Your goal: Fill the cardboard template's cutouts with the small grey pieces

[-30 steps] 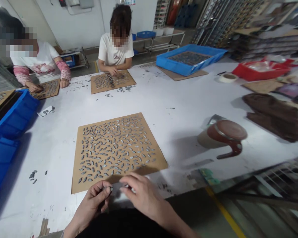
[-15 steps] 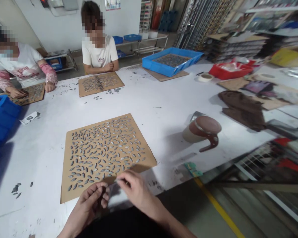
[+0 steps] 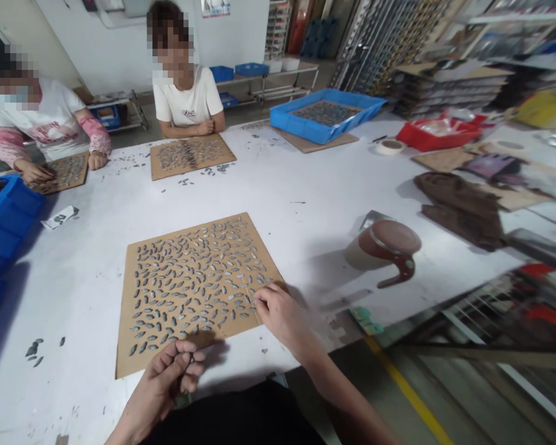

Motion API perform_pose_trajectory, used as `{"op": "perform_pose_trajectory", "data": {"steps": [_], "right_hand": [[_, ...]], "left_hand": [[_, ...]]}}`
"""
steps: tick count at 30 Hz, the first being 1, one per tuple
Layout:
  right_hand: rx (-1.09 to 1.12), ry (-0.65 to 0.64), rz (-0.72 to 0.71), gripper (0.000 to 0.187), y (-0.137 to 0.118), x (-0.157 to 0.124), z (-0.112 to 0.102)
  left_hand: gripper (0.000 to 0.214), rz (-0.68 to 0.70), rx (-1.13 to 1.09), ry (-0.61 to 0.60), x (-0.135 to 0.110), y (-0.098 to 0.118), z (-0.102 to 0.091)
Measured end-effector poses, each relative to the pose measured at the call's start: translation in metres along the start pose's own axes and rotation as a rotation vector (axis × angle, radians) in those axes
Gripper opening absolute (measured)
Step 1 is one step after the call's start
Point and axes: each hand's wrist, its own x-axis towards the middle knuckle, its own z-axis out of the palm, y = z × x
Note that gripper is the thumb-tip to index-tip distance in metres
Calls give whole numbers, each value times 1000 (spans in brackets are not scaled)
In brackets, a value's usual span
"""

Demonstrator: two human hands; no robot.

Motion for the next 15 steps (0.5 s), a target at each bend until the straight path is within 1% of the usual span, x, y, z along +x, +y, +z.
{"op": "perform_pose_trajectory", "data": {"steps": [5, 8, 12, 15], "right_hand": [[-37, 55, -2, 19, 0, 2, 2], [1, 113, -9, 17, 4, -1, -3], [3, 164, 39, 15, 14, -16, -17], [12, 162, 39, 15, 7, -33, -21]], "left_hand": [[45, 1, 18, -3, 1, 1, 2], [45, -1, 19, -10, 3, 1, 2], [41, 10, 4, -29, 3, 0, -2], [35, 13, -6, -58, 4, -1, -2]]}}
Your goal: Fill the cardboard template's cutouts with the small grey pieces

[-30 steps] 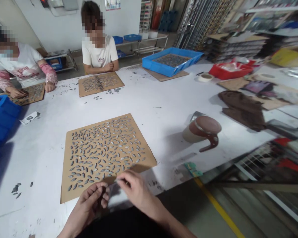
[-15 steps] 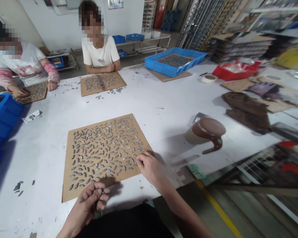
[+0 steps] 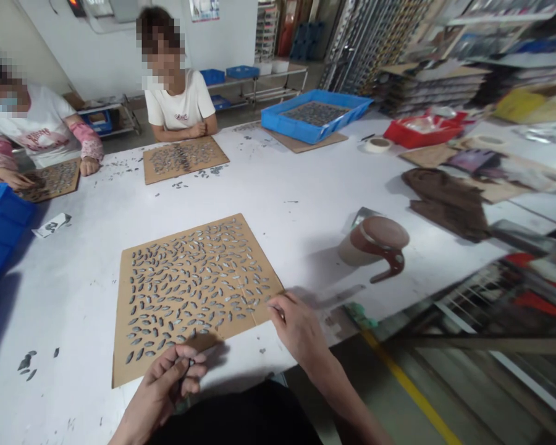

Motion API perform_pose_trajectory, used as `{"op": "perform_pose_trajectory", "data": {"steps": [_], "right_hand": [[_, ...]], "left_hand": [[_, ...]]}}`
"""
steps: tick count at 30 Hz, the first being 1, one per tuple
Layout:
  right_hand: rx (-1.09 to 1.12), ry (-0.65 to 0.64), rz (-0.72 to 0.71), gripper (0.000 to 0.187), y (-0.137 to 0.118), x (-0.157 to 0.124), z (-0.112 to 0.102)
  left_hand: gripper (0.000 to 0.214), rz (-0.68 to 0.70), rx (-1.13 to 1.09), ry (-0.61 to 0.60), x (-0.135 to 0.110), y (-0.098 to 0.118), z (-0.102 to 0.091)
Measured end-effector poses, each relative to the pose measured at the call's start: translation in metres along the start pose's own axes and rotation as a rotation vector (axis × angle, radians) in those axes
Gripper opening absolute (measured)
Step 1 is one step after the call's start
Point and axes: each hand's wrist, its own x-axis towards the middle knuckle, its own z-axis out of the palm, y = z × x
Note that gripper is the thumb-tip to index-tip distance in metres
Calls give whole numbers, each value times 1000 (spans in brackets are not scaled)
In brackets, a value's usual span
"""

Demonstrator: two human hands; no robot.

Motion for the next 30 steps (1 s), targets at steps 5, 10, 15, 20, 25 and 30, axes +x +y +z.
{"op": "perform_pose_trajectory", "data": {"steps": [5, 10, 15, 20, 25, 30], "right_hand": [[163, -256, -161, 16, -56, -24, 6], [259, -367, -439, 25, -95, -27, 26], [245, -385, -435, 19, -87, -24, 36], [295, -473, -326, 25, -85, -22, 24], [250, -461, -156, 19, -80, -24, 21], [289, -185, -37, 18, -38, -24, 19]], "left_hand": [[34, -109, -104, -109, 5, 2, 14], [38, -133, -143, -183, 12, 7, 29], [48, -145, -142, -204, 13, 3, 29], [51, -106, -110, -241, 15, -3, 26], [49, -115, -4, -280, 14, -4, 27], [48, -48, 73, -232, 9, -2, 19]]}}
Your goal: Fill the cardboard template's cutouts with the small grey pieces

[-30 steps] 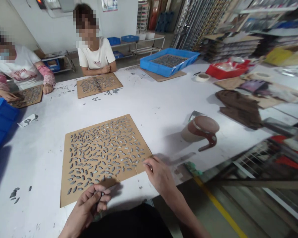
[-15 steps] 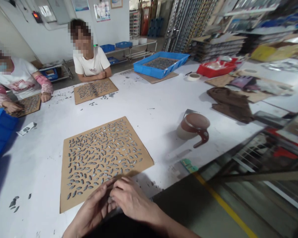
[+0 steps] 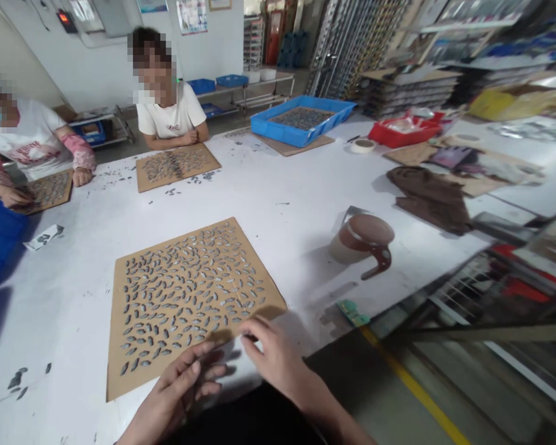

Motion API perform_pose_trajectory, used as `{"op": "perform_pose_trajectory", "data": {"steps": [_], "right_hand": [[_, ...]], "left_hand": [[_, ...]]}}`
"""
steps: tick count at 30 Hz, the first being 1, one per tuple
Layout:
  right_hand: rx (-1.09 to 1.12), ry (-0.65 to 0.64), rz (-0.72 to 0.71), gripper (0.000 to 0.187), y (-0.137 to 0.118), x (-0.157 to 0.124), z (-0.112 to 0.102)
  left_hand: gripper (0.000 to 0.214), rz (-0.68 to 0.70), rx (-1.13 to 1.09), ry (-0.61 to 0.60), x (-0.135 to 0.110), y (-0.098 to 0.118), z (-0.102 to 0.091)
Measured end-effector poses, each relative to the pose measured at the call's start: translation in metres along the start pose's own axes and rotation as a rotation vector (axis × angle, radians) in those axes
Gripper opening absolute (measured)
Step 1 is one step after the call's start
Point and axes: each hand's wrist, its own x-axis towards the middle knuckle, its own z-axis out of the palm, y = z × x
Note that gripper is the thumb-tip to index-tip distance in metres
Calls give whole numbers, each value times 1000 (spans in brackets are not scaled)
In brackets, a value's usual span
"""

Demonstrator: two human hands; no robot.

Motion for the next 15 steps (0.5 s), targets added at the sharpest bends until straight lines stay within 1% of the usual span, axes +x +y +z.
{"op": "perform_pose_trajectory", "data": {"steps": [3, 5, 7, 10, 13, 15], "right_hand": [[-90, 223, -17, 16, 31, 2, -11], [-153, 301, -22, 15, 46, 4, -15], [-170, 329, -32, 14, 52, 8, -14], [-136, 343, -55, 14, 53, 13, -8], [-113, 338, -69, 15, 51, 15, -3], [-118, 313, -69, 16, 51, 16, -2]], "left_hand": [[45, 44, 119, 35, -3, 2, -4], [44, 54, 163, 35, -3, 2, -5], [43, 55, 158, 18, -1, 0, -5], [41, 51, 126, 11, 0, -4, -5], [41, 44, 126, 44, -1, -5, -6], [40, 43, 138, 63, -2, -5, -8]]}}
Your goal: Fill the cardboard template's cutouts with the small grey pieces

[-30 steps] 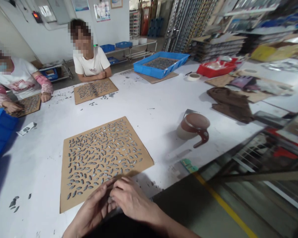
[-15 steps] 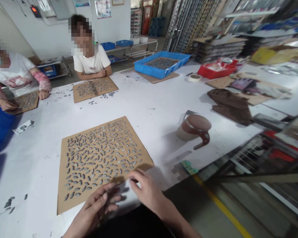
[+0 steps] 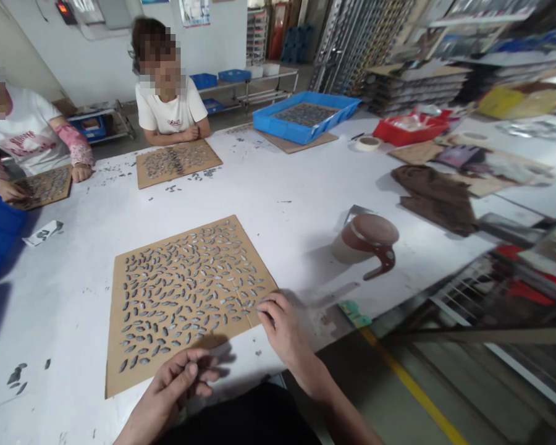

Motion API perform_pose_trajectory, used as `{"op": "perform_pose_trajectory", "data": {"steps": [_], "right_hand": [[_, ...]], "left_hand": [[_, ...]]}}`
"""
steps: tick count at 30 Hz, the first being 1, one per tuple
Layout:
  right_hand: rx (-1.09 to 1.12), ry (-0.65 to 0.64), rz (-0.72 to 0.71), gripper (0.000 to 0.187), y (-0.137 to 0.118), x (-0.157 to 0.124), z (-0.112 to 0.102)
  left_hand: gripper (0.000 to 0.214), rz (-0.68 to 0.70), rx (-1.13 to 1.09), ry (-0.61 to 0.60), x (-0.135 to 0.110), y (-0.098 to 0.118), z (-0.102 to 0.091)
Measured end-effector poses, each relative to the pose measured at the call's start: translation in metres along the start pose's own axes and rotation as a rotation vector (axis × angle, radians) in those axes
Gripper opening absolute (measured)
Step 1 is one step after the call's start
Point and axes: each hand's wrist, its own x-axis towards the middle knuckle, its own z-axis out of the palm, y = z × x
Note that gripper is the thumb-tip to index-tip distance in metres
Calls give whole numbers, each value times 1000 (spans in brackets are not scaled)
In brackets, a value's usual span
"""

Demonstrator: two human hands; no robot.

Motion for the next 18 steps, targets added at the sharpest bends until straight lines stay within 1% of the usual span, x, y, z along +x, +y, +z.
{"op": "perform_pose_trajectory", "data": {"steps": [4, 7, 10, 13, 15, 18], "right_hand": [[-13, -32, 7, 19, 0, 2, 1], [-15, -51, 23, 21, -1, 4, -1], [-31, -86, 49, 17, 2, 8, -9], [-75, -42, 60, 14, 11, 13, -21], [-112, -34, 34, 15, 17, 17, -26], [-149, -137, -33, 19, 24, 22, -27]], "left_hand": [[37, 39, 13, -6, -1, 0, -4], [36, 67, 4, -14, -1, 3, -3], [39, 78, -18, 2, -2, 8, 0], [39, 87, -75, 26, -2, 12, 0], [39, 101, -114, 54, -2, 13, 0], [37, 116, -154, 105, -1, 14, -1]]}}
